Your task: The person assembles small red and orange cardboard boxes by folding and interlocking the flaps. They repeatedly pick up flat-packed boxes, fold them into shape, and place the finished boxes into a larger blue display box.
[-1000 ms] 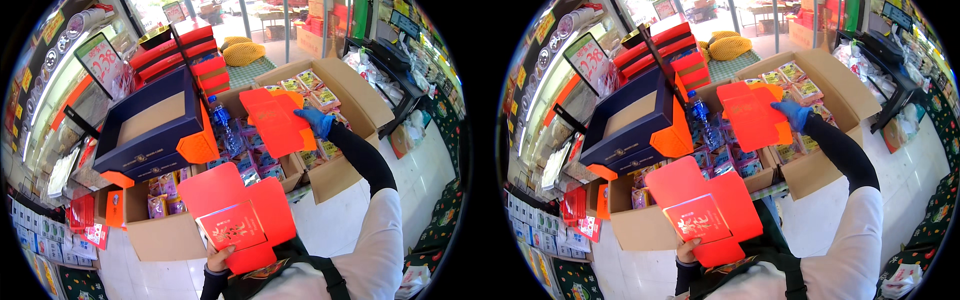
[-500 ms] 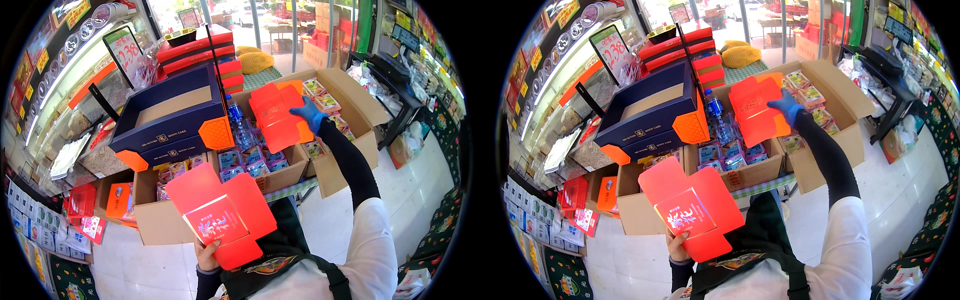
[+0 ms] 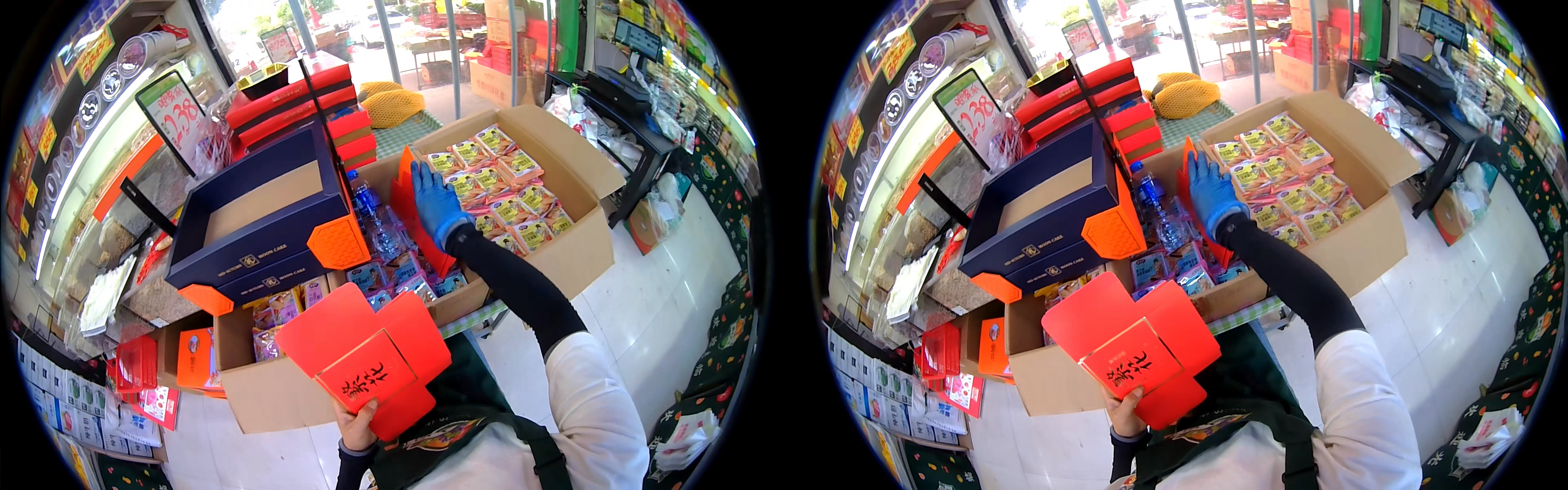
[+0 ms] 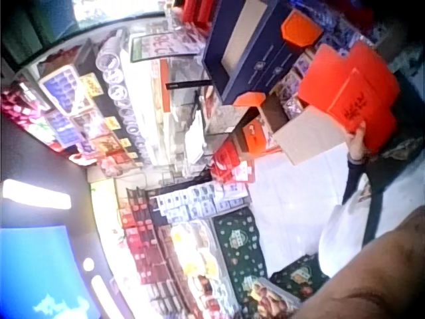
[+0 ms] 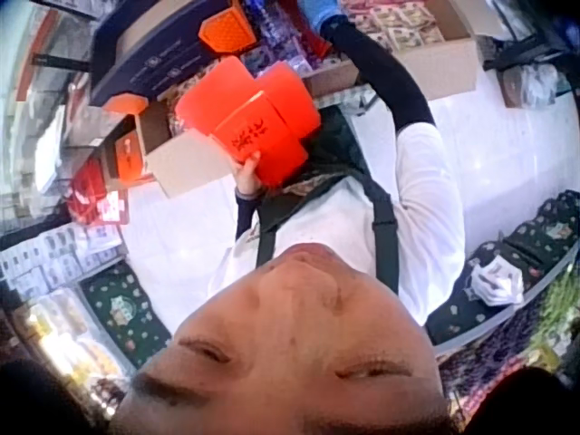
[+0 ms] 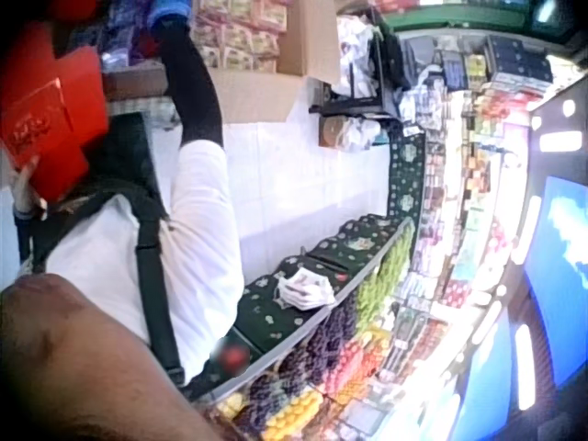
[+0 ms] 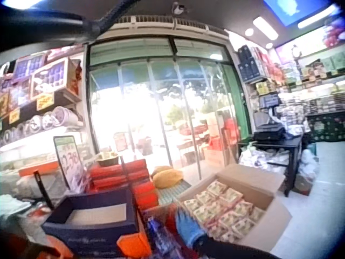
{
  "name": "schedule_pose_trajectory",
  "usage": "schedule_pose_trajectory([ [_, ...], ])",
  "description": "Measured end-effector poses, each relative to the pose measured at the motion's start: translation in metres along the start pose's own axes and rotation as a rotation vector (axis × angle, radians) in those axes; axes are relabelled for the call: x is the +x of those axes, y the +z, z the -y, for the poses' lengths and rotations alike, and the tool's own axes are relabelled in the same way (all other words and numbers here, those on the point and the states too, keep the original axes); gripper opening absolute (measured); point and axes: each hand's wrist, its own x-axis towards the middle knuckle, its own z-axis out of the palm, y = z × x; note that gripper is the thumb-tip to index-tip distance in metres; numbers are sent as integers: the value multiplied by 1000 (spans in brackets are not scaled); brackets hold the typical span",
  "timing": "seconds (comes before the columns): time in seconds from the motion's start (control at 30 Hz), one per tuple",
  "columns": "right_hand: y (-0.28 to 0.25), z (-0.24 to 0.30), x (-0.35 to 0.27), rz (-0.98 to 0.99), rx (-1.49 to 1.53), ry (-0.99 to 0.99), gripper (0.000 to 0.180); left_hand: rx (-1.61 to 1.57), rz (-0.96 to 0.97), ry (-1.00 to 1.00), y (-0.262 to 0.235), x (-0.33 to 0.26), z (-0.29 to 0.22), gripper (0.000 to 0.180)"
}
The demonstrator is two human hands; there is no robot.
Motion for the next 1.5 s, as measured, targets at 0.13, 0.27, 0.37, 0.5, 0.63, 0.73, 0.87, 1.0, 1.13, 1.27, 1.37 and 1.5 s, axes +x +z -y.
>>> schedule_pose_trajectory([
  [0.13,-83,-6,-57,-70,798,-122,57,-11,0,-8,5,9,3,59],
  [0.27,-142,-9,-130,147,1663,-224,51,-5,76,-14,14,18,10,58],
  [0.37,-147,4,-163,-47,1331,-271,50,104,232,5,15,18,14,62],
  [0.5,-144,13,-187,-9,1414,-219,45,330,479,-108,22,8,-3,66],
  [0.63,-135,31,-208,9,1477,-229,34,373,538,-126,19,-1,-10,64],
  [0.73,-131,35,-208,43,1623,-292,32,383,508,5,23,-4,-13,61],
  [0.87,-133,45,-204,159,1729,-344,31,334,564,268,43,4,-25,60],
  [1.0,-135,47,-197,199,1907,-323,28,228,620,353,38,18,-23,67],
  [1.13,-147,35,-180,181,1868,-387,24,375,570,487,37,36,-38,78],
  [1.27,-147,16,-158,184,1804,-444,26,442,535,685,50,67,-41,82],
  [1.37,-162,11,-155,114,1668,-340,29,518,446,723,48,86,-35,91],
  [1.5,-157,9,-170,64,1557,-200,33,587,351,850,44,91,-28,91],
])
